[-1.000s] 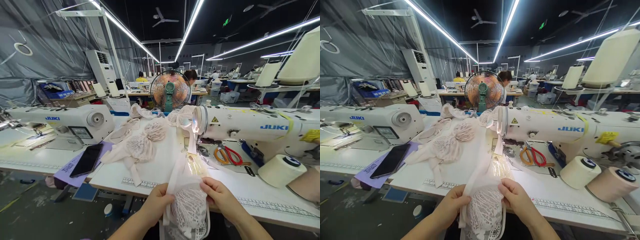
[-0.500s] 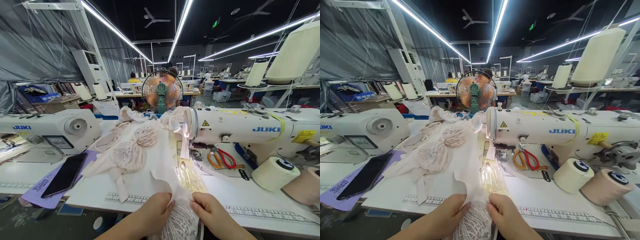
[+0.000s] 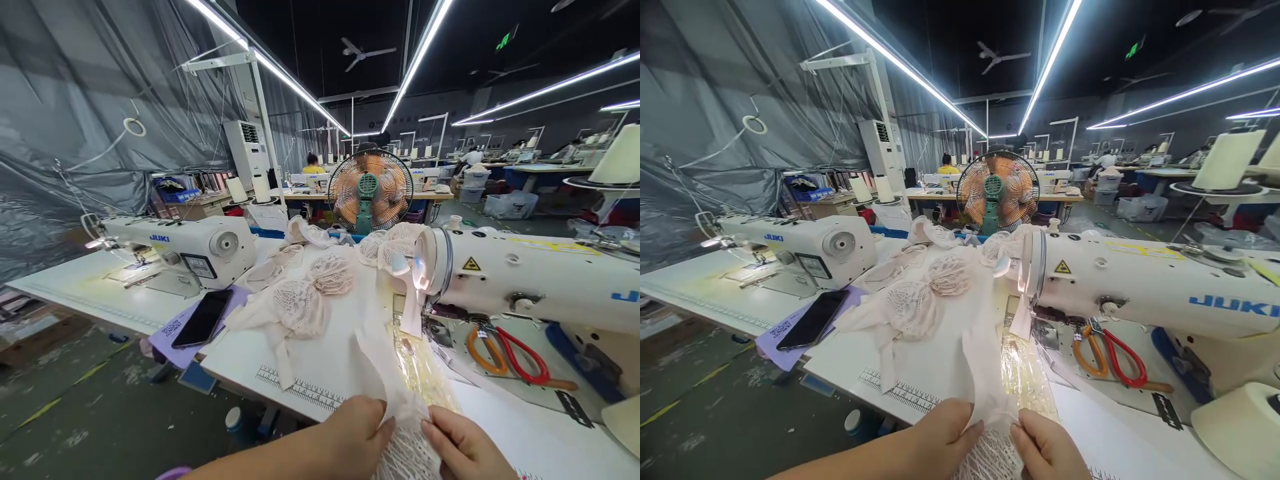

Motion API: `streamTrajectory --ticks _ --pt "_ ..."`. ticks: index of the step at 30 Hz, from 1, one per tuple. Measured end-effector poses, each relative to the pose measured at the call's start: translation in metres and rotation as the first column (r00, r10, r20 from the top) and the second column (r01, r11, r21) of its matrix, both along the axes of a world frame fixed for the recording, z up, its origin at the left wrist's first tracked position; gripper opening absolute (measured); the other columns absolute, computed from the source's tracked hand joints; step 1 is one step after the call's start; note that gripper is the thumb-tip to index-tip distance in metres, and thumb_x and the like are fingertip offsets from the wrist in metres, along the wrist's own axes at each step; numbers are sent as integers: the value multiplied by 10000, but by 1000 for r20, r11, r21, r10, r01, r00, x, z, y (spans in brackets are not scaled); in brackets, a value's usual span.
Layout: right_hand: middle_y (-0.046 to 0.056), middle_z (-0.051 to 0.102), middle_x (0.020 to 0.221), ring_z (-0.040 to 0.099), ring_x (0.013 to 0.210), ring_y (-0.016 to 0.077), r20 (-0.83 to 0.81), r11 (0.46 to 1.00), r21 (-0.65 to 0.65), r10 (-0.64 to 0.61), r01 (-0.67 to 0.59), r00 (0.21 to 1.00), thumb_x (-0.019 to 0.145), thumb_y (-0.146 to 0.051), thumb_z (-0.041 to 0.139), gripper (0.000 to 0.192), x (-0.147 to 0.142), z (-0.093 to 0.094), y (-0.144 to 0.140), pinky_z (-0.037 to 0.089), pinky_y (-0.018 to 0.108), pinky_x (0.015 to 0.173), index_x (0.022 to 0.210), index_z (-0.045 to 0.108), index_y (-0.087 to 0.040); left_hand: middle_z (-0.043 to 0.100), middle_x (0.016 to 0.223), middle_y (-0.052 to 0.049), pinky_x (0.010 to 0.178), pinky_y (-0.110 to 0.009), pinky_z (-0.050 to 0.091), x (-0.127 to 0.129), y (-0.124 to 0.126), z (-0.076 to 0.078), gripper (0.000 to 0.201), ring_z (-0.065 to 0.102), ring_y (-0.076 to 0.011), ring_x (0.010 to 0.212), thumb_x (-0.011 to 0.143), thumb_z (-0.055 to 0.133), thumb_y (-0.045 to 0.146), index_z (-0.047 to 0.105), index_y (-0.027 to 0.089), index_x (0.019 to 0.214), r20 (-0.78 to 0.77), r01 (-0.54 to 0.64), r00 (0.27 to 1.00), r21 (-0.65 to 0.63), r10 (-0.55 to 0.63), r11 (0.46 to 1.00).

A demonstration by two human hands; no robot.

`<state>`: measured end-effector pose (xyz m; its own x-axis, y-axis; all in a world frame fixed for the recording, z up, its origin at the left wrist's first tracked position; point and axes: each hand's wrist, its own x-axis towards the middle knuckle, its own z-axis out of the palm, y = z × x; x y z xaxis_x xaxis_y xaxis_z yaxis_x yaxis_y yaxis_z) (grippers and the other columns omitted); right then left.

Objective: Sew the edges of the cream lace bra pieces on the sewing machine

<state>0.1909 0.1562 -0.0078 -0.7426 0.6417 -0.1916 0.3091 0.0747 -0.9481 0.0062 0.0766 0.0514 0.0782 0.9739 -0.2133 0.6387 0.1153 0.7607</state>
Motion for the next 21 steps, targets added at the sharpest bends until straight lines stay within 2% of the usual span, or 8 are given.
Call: streamTrajectory --ticks 3,6,8,13,16,19,21 --pt "-37 438 594 421 490 113 9 1000 -15 -14 14 1000 795 -532 509 361 -2 5 -4 347 221 462 648 440 -210 668 825 -120 687 -322 441 0 3 5 372 600 -235 740 903 293 357 590 169 781 -278 109 953 -53 -119 993" --pt "-42 412 603 377 471 96 10 995 33 -94 93 996 777 -513 515 356 -5 11 -10 297 218 438 623 412 -209 643 780 -83 634 -286 412 2 7 9 338 570 -201 687 905 299 334 565 183 762 -321 184 928 -50 -190 982" --pt "-43 398 611 367 469 94 13 987 65 -151 150 988 776 -510 497 352 -6 13 -11 282 221 433 619 397 -210 614 735 -63 621 -279 396 2 9 11 312 546 -191 668 898 312 322 522 192 708 -281 202 938 -37 -204 979" --pt "-50 341 584 358 488 102 46 988 118 -108 102 993 766 -528 437 364 -11 14 -10 291 231 464 606 326 -221 458 598 2 605 -285 359 3 12 10 264 438 -162 582 861 363 281 359 212 606 -169 160 973 -7 -159 987" --pt "-54 332 556 367 490 108 46 978 165 -136 127 990 753 -512 394 341 -15 16 -9 300 245 493 595 292 -228 352 553 31 611 -297 351 3 14 6 285 364 -149 543 849 374 277 300 219 580 -106 137 985 21 -134 990" --pt "-50 345 541 392 485 117 61 957 232 -196 177 979 753 -492 349 318 -17 19 -9 297 253 501 588 265 -233 363 559 29 670 -331 386 5 12 0 287 386 -160 568 835 400 301 308 225 574 -1 83 997 52 -83 995" --pt "-38 360 530 402 500 128 84 900 375 -274 224 958 772 -464 326 311 -15 21 -12 282 261 513 576 256 -232 450 606 5 725 -354 415 8 8 -4 259 454 -181 627 837 390 322 366 219 600 96 32 995 63 -38 997"
